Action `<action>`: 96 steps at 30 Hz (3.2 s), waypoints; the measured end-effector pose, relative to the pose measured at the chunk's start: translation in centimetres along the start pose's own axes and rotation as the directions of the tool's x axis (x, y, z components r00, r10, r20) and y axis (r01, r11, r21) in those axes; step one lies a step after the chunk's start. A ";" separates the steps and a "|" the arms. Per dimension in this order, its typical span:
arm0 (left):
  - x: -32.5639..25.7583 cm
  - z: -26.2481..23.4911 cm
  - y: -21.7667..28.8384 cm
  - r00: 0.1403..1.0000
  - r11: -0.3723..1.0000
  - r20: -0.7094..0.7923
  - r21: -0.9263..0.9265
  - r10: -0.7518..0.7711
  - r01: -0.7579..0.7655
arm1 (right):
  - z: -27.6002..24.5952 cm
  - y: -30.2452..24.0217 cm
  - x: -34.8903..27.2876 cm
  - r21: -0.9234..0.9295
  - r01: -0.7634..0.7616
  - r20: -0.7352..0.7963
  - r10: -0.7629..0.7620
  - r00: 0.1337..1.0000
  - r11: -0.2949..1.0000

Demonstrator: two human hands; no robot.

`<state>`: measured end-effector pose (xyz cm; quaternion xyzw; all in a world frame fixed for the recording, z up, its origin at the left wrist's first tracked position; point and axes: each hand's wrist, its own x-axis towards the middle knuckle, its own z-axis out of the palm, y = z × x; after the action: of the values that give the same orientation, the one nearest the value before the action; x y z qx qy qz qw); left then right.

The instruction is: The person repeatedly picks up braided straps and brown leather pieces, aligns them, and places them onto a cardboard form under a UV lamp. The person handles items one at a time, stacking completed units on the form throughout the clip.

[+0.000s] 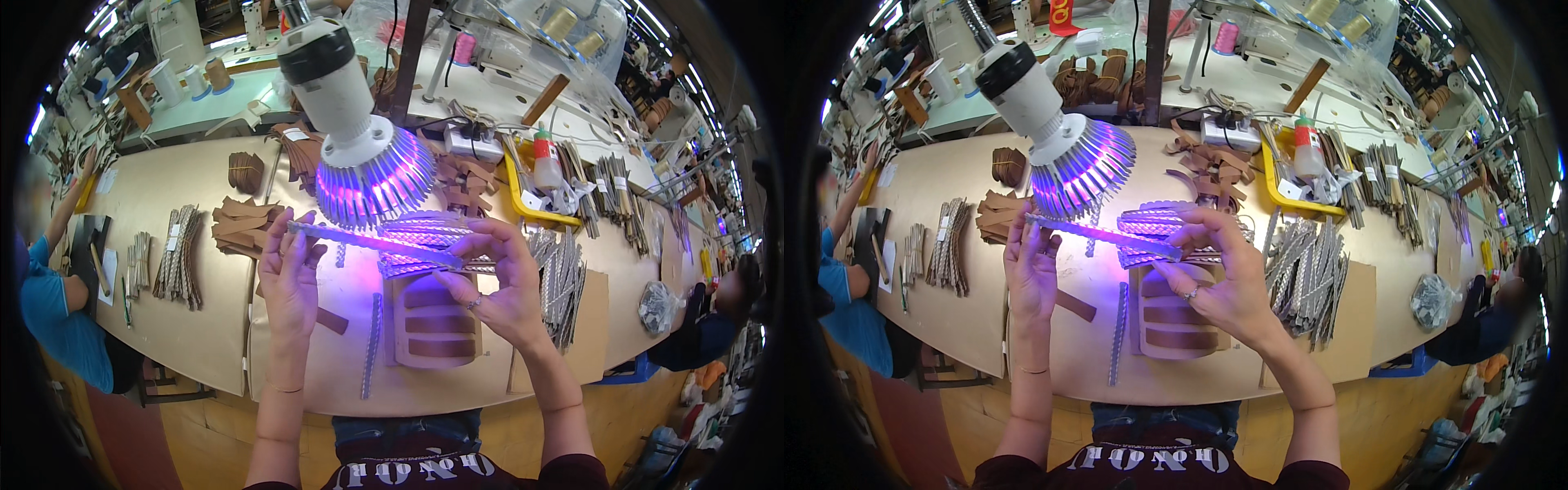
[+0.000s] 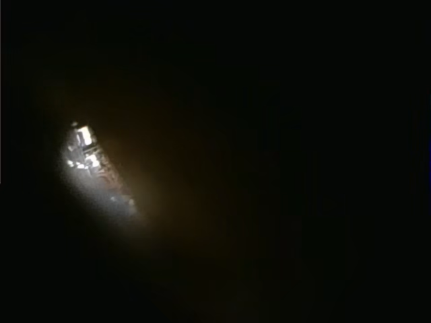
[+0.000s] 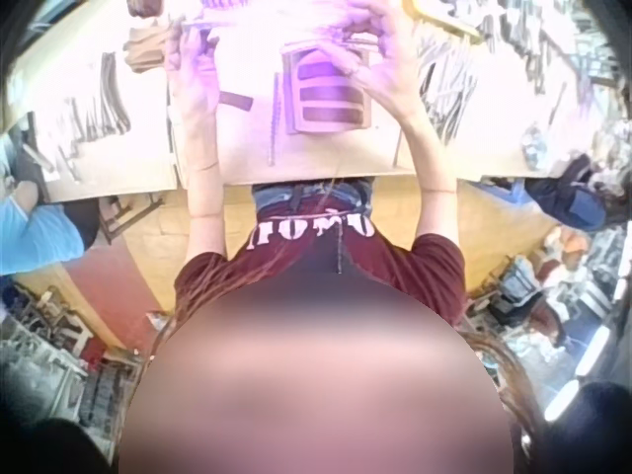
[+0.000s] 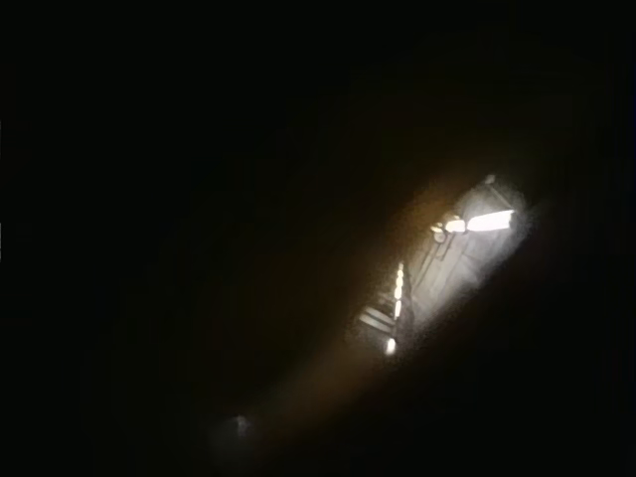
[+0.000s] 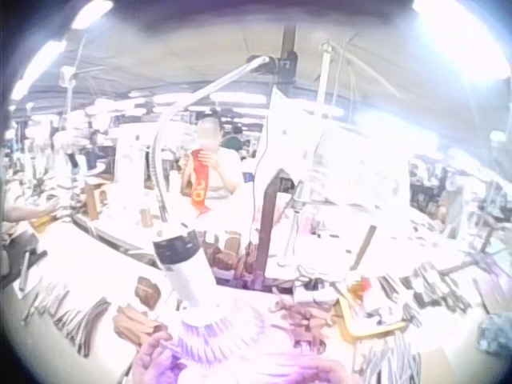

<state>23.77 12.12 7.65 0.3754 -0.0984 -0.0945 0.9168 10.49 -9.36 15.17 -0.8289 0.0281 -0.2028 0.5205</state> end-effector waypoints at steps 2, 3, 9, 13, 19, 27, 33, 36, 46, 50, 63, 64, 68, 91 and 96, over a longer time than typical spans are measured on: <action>-0.1 0.5 0.5 0.997 0.999 -0.065 0.044 -0.027 0.030 | -0.1 -0.1 -0.3 -0.032 0.025 -0.003 -0.025 1.000 0.999; -0.4 1.1 0.7 1.000 0.999 0.016 -0.037 -0.022 0.023 | -0.1 -0.2 -0.5 -0.052 0.031 0.000 -0.031 1.000 0.998; -4.9 5.3 1.6 0.960 0.981 0.221 -0.047 -0.172 0.187 | -0.1 -0.8 -4.2 -0.139 0.068 -0.024 -0.072 0.997 0.988; -4.9 5.4 1.9 0.965 0.976 0.163 -0.035 -0.207 0.216 | -0.4 -0.1 -8.2 -0.224 0.218 -0.141 -0.253 0.957 0.950; -5.6 3.4 2.2 0.944 0.944 0.042 0.043 -0.327 0.326 | 0.2 1.7 -13.5 -0.487 0.025 -0.138 -0.105 0.985 0.873; -7.1 1.7 2.4 0.929 0.928 -0.036 0.055 -0.368 0.369 | 0.8 3.9 -12.9 -0.442 -0.067 -0.259 -0.056 0.964 0.895; -7.9 2.5 3.4 0.850 0.858 0.148 0.190 -0.506 0.478 | 1.0 4.0 -10.6 -0.459 -0.113 -0.308 -0.039 0.951 0.881; -9.7 3.8 4.2 0.577 0.643 0.319 0.548 -0.752 0.535 | 0.3 3.9 -10.2 -0.471 -0.106 -0.250 -0.017 0.968 0.876; -16.6 5.1 -7.6 0.482 0.389 0.513 0.857 -0.711 -0.337 | -4.3 3.8 -19.7 -0.152 -0.635 -0.294 0.579 0.761 0.757; -17.4 4.7 -9.0 0.455 0.167 0.716 0.614 -0.530 -0.771 | -1.8 4.1 -21.9 -0.308 -0.641 -0.307 0.564 0.766 0.703; -25.7 3.6 -9.4 0.544 -0.017 0.465 0.748 -0.698 -0.663 | -0.3 4.8 -21.2 -0.478 -0.574 -0.332 0.469 0.819 0.665; -25.7 3.4 -9.7 0.549 -0.041 0.494 0.717 -0.674 -0.696 | -0.4 4.8 -21.1 -0.489 -0.555 -0.323 0.451 0.832 0.673; -25.5 2.6 -10.4 0.545 -0.137 0.577 0.600 -0.608 -0.788 | -0.6 4.7 -20.8 -0.424 -0.614 -0.322 0.523 0.789 0.666; -25.5 2.1 -12.8 0.565 -0.305 0.715 0.476 -0.413 -0.825 | -1.9 4.7 -19.1 -0.385 -0.743 -0.196 0.738 0.646 0.547; -25.7 2.0 -13.1 0.568 -0.352 0.729 0.453 -0.382 -0.819 | -1.2 4.3 -18.7 -0.638 -0.571 -0.145 0.648 0.747 0.516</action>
<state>-2.73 7.95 -3.06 0.8104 -0.5656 0.1313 0.0782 -6.41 -7.51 6.15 -0.9011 0.3561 0.0624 0.2394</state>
